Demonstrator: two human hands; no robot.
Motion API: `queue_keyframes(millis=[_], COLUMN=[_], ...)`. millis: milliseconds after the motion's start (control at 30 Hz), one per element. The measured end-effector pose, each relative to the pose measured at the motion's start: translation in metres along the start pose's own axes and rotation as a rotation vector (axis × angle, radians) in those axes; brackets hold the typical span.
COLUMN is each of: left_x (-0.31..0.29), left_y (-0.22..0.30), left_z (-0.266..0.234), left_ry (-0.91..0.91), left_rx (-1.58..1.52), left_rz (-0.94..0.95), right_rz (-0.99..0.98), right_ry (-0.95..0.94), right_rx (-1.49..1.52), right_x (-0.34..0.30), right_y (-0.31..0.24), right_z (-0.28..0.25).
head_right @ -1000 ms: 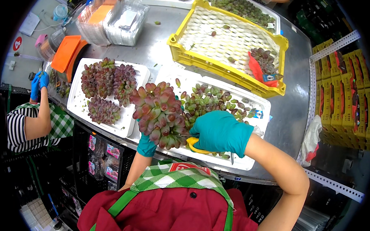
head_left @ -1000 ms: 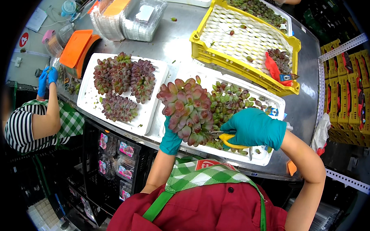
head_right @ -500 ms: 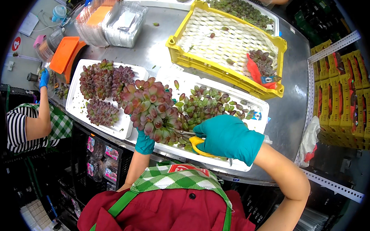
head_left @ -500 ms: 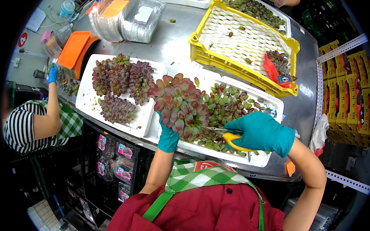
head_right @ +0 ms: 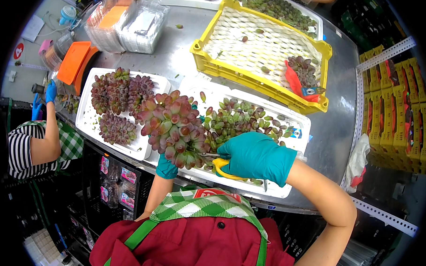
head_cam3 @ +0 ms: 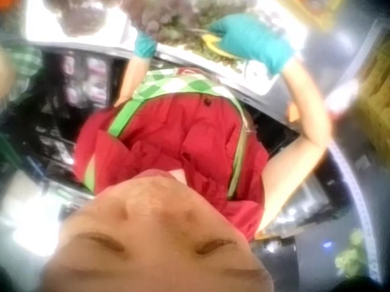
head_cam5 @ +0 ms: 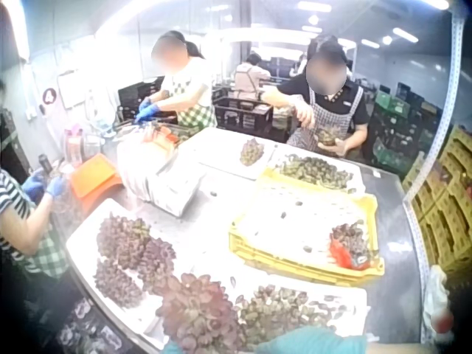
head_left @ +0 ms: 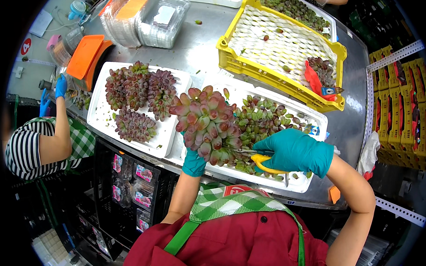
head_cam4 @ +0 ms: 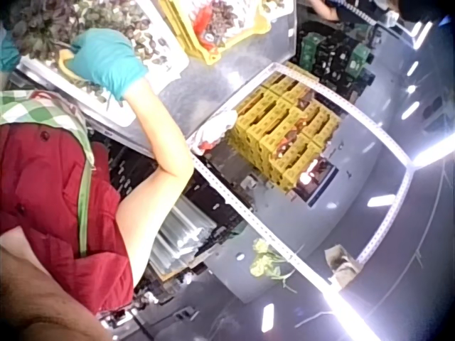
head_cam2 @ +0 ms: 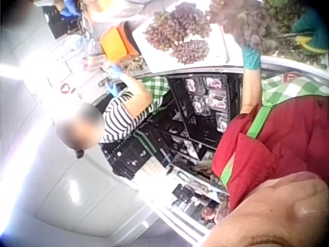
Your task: The person trims and sorts succulent plants using shears and by hand, eventually placing them into a crate.
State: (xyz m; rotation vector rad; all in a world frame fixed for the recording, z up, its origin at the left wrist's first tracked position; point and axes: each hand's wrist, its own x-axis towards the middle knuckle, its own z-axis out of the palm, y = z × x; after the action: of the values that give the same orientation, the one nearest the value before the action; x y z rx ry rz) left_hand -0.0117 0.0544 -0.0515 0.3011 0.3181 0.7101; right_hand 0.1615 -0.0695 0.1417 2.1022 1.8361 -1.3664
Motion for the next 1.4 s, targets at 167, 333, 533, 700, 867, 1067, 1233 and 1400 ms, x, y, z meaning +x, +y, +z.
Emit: queue_keyframes(millis=[167, 333, 533, 700, 867, 1067, 1233, 1400], left_x=[0.001, 0.000, -0.001, -0.002, 0.001, 0.002, 0.004, 0.000], left_y=[0.000, 0.002, 0.001, 0.000, 0.002, 0.005, 0.000, -0.010], left_z=[0.000, 0.000, 0.002, -0.002, -0.004, -0.007, -0.011, -0.025], left_ry=[0.000, -0.003, -0.008, 0.000, 0.000, 0.005, 0.001, 0.059], left_rx=[0.008, 0.012, 0.011, 0.011, 0.021, 0.018, 0.015, -0.025], left_rz=[-0.005, 0.000, -0.006, 0.017, 0.078, 0.143, 0.161, 0.131], right_rz=[0.035, -0.004, -0.056, -0.122, 0.003, 0.077, -0.060, -0.181], right_ry=[-0.027, -0.019, -0.085, -0.140, -0.081, 0.027, 0.487, 0.613], right_rx=[0.013, 0.032, 0.060, 0.023, 0.047, 0.043, 0.211, 0.127], right_x=[-0.003, -0.001, 0.006, -0.001, -0.019, -0.039, -0.031, -0.013], right_y=[-0.004, -0.003, 0.001, 0.006, 0.012, 0.024, 0.015, -0.005], right_z=[-0.005, -0.001, -0.005, -0.008, -0.005, 0.002, 0.029, 0.044])
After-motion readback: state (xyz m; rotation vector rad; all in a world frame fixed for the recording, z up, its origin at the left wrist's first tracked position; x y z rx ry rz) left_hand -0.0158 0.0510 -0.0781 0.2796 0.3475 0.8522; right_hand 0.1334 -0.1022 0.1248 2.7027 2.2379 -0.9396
